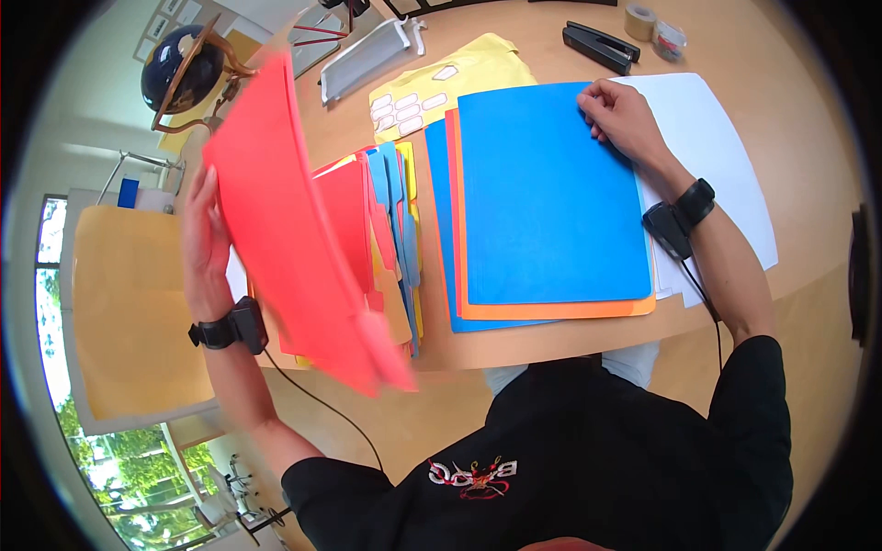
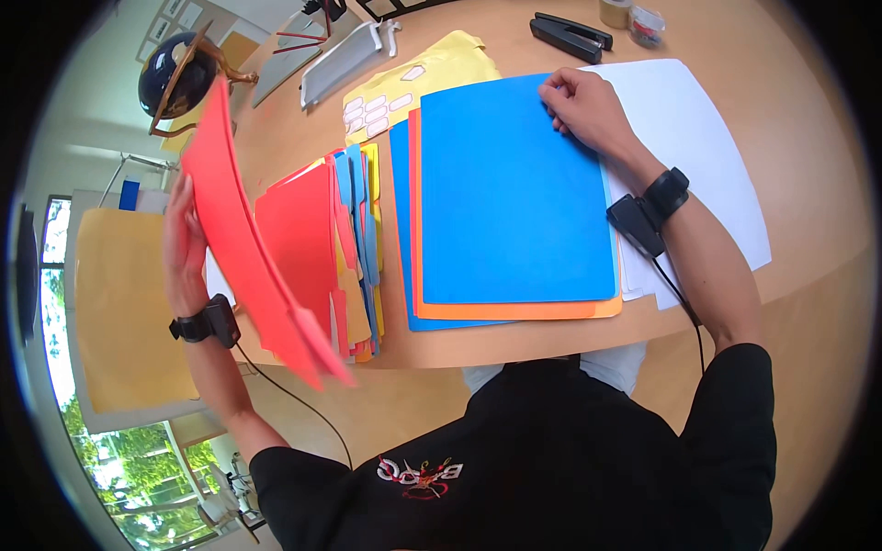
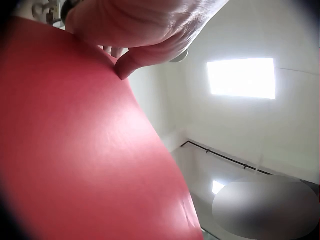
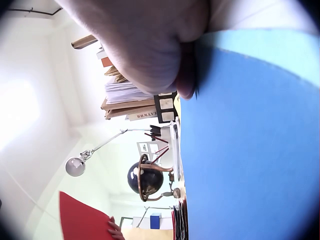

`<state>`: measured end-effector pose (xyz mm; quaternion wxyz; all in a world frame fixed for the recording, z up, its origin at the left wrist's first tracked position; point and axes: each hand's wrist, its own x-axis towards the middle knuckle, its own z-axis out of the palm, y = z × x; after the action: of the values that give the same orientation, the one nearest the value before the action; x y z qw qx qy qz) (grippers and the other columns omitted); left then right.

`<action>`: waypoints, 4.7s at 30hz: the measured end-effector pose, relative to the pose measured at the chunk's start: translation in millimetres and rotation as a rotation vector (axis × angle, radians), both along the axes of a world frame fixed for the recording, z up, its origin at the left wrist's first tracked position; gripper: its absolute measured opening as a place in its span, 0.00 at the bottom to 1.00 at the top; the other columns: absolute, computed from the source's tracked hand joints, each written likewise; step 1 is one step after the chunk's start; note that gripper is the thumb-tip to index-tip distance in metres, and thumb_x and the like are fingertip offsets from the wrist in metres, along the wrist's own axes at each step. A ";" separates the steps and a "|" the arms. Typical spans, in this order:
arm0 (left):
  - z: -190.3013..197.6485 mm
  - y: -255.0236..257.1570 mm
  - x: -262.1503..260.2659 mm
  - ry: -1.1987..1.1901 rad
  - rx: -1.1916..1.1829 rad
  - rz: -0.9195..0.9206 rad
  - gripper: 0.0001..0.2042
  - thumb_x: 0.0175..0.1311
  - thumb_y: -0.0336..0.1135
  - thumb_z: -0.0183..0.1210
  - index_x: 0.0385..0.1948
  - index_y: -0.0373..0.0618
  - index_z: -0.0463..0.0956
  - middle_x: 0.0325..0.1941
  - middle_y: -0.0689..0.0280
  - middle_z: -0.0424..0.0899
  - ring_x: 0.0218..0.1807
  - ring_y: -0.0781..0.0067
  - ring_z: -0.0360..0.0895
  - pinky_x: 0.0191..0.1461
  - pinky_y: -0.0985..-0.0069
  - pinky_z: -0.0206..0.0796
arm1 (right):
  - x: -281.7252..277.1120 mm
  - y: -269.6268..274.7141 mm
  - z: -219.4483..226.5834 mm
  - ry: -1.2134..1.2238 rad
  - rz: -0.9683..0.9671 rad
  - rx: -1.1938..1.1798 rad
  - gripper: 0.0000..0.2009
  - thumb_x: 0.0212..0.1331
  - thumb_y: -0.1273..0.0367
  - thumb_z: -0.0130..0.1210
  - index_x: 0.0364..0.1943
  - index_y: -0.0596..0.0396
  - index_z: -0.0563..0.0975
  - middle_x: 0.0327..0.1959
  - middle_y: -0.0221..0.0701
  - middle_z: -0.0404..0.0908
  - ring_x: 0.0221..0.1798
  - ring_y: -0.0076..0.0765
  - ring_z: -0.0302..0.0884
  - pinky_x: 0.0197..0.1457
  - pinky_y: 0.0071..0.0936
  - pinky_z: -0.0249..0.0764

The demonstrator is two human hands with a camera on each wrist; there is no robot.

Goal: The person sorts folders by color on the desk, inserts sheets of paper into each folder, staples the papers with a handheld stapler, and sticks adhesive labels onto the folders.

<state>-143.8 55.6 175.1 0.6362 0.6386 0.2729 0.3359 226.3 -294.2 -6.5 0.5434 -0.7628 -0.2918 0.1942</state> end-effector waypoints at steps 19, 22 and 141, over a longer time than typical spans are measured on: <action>-94.4 -65.3 120.0 0.478 0.141 -0.503 0.22 0.73 0.40 0.56 0.62 0.35 0.71 0.58 0.61 0.79 0.57 0.76 0.78 0.63 0.79 0.69 | -1.0 -0.4 1.9 -0.095 0.044 -0.049 0.12 0.64 0.63 0.58 0.38 0.60 0.81 0.23 0.25 0.78 0.25 0.18 0.77 0.29 0.18 0.74; -122.9 -85.1 164.2 0.548 0.047 -0.553 0.24 0.72 0.43 0.56 0.61 0.33 0.71 0.55 0.62 0.80 0.55 0.75 0.78 0.61 0.78 0.70 | -1.3 -1.7 -0.1 -0.077 0.053 -0.016 0.12 0.64 0.64 0.58 0.38 0.60 0.81 0.23 0.25 0.78 0.25 0.17 0.76 0.29 0.18 0.74; -186.8 -69.7 169.6 -0.064 -0.044 -0.618 0.06 0.71 0.36 0.51 0.34 0.47 0.69 0.31 0.75 0.69 0.34 0.87 0.66 0.37 0.86 0.63 | 90.4 -50.1 208.9 -0.761 0.421 -0.348 0.10 0.71 0.65 0.55 0.43 0.58 0.79 0.33 0.20 0.77 0.38 0.14 0.70 0.43 0.17 0.68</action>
<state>25.8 -14.1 -11.7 0.7301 0.6666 0.0527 0.1405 316.7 -344.3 202.4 0.2105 -0.7838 -0.5819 0.0526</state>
